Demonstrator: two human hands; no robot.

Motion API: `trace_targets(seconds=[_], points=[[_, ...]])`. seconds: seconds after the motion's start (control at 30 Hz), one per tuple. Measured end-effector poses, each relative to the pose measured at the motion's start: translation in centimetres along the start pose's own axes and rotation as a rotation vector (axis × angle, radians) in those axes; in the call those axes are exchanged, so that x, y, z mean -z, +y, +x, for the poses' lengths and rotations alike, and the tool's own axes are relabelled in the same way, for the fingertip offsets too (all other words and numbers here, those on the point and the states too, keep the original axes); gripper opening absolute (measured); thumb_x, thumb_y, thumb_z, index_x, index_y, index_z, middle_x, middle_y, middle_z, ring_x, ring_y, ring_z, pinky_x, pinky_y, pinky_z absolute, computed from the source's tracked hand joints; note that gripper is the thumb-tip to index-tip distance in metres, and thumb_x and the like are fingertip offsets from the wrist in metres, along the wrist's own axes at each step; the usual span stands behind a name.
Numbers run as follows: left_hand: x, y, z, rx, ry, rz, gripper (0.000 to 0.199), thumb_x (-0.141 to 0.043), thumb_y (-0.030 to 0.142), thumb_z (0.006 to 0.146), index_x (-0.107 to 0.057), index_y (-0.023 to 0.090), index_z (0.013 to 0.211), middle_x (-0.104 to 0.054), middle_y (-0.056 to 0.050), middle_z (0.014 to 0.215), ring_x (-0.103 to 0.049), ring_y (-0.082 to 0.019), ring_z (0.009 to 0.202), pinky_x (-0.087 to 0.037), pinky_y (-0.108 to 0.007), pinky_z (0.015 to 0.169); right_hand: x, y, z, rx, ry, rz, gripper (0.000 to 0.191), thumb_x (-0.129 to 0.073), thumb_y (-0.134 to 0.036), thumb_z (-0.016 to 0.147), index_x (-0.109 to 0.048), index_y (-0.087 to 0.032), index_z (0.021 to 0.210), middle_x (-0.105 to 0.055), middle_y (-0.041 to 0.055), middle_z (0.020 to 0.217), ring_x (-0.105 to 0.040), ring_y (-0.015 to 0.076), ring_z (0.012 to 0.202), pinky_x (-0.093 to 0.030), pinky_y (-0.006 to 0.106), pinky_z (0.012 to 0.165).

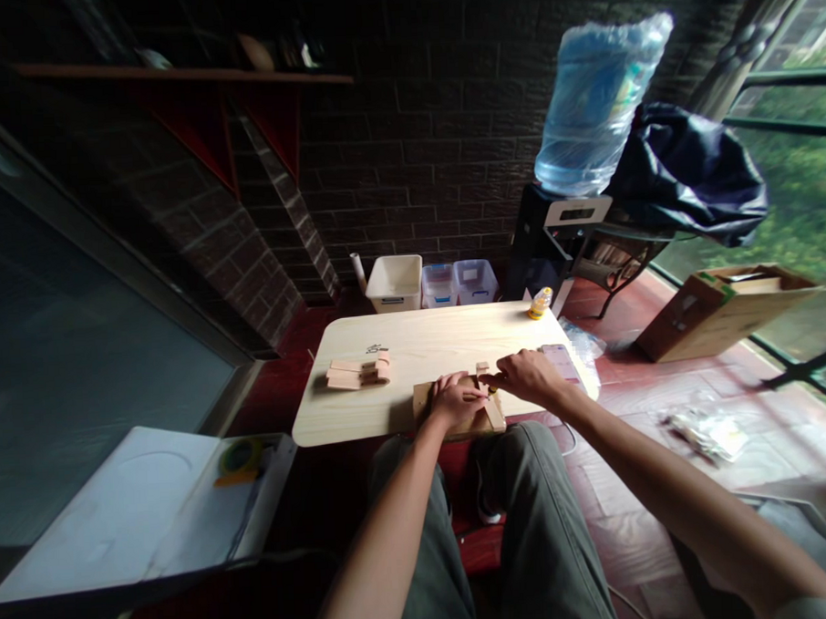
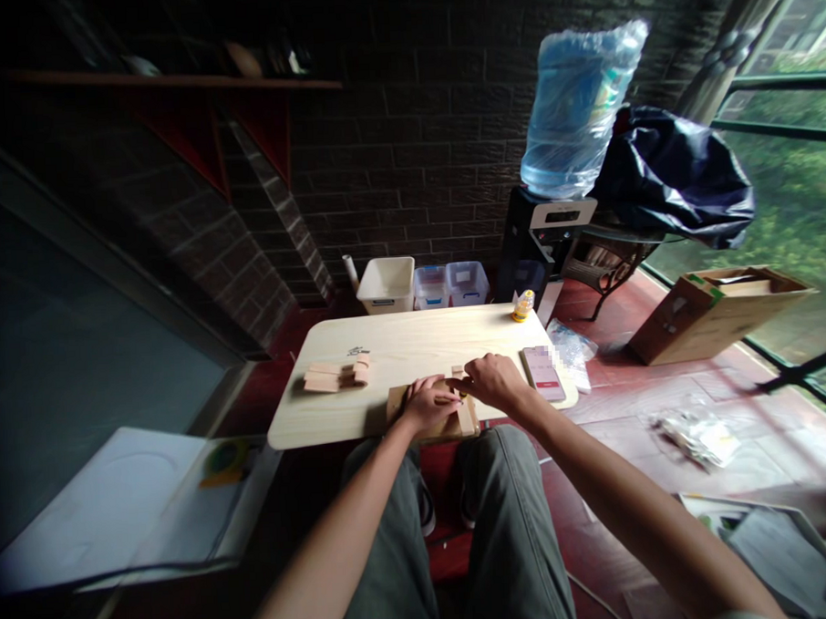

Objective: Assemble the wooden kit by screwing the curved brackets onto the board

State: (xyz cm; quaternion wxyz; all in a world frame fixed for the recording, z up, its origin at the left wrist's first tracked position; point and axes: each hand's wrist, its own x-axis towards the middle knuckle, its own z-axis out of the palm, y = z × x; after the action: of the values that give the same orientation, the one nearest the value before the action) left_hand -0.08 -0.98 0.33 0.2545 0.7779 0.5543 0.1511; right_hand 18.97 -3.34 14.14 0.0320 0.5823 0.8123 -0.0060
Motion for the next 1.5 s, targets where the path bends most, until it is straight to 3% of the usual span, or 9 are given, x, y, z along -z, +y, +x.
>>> trace_targets(seconds=[0.3,0.37,0.53,0.8,0.97,1.27,1.5], points=[[0.0,-0.1,0.1,-0.003,-0.003,0.004,0.026,-0.066,0.056,0.083,-0.077,0.045,0.104,-0.054,0.006,0.146,-0.041,-0.028,0.14,-0.025,-0.047,0.124,-0.3,0.1,-0.1,0.012,0.025,0.04,0.061,-0.041,-0.071,0.096,-0.074,-0.02,0.093,-0.077,0.0127,0.086,-0.073,0.0253,0.079,-0.045,0.029,0.068],[-0.1,-0.2,0.1,-0.009,0.001,0.005,0.024,-0.066,0.056,0.083,-0.078,0.046,0.102,-0.054,0.007,0.146,-0.041,-0.028,0.14,-0.026,-0.047,0.124,-0.6,0.0,-0.1,0.047,0.022,0.059,0.055,-0.043,-0.066,0.099,-0.073,-0.02,0.095,-0.077,0.0115,0.09,-0.073,0.0245,0.082,-0.045,0.028,0.07],[-0.4,-0.5,0.0,-0.031,0.025,0.005,0.022,-0.064,0.056,0.085,-0.077,0.047,0.1,-0.053,0.008,0.146,-0.041,-0.027,0.141,-0.028,-0.046,0.122,-1.8,-0.4,-0.2,0.153,0.029,0.18,0.037,-0.045,-0.051,0.104,-0.065,-0.025,0.121,-0.075,0.0081,0.108,-0.071,0.0218,0.094,-0.044,0.026,0.076],[-0.4,-0.5,0.2,-0.045,0.016,0.038,0.024,-0.065,0.056,0.084,-0.078,0.044,0.101,-0.053,0.006,0.146,-0.042,-0.027,0.139,-0.029,-0.046,0.122,-2.4,0.5,-0.6,0.277,0.076,0.326,0.031,-0.04,-0.03,0.104,-0.053,-0.017,0.128,-0.066,0.0114,0.117,-0.066,0.0193,0.095,-0.046,0.027,0.081],[-0.6,-0.6,0.2,-0.038,0.028,0.014,0.024,-0.066,0.057,0.083,-0.078,0.047,0.101,-0.052,0.006,0.146,-0.042,-0.027,0.139,-0.027,-0.046,0.123,-2.5,1.4,-0.7,0.303,0.105,0.372,0.027,-0.046,-0.029,0.101,-0.055,-0.016,0.123,-0.064,0.0108,0.112,-0.066,0.0195,0.092,-0.048,0.029,0.081],[-0.9,-0.6,0.3,-0.031,0.04,0.013,0.023,-0.066,0.056,0.084,-0.078,0.046,0.101,-0.055,0.006,0.144,-0.041,-0.028,0.14,-0.028,-0.047,0.122,-2.9,2.1,-0.8,0.356,0.154,0.429,0.035,-0.038,-0.031,0.106,-0.056,-0.021,0.134,-0.069,0.0113,0.12,-0.069,0.0215,0.101,-0.051,0.032,0.085],[-0.9,-0.6,0.3,-0.026,0.026,0.007,0.022,-0.065,0.057,0.084,-0.078,0.047,0.1,-0.054,0.006,0.145,-0.041,-0.028,0.139,-0.026,-0.048,0.123,-2.2,2.2,-0.5,0.295,0.143,0.389,0.032,-0.049,-0.041,0.103,-0.068,-0.025,0.122,-0.074,0.008,0.108,-0.072,0.0205,0.087,-0.05,0.029,0.076]])
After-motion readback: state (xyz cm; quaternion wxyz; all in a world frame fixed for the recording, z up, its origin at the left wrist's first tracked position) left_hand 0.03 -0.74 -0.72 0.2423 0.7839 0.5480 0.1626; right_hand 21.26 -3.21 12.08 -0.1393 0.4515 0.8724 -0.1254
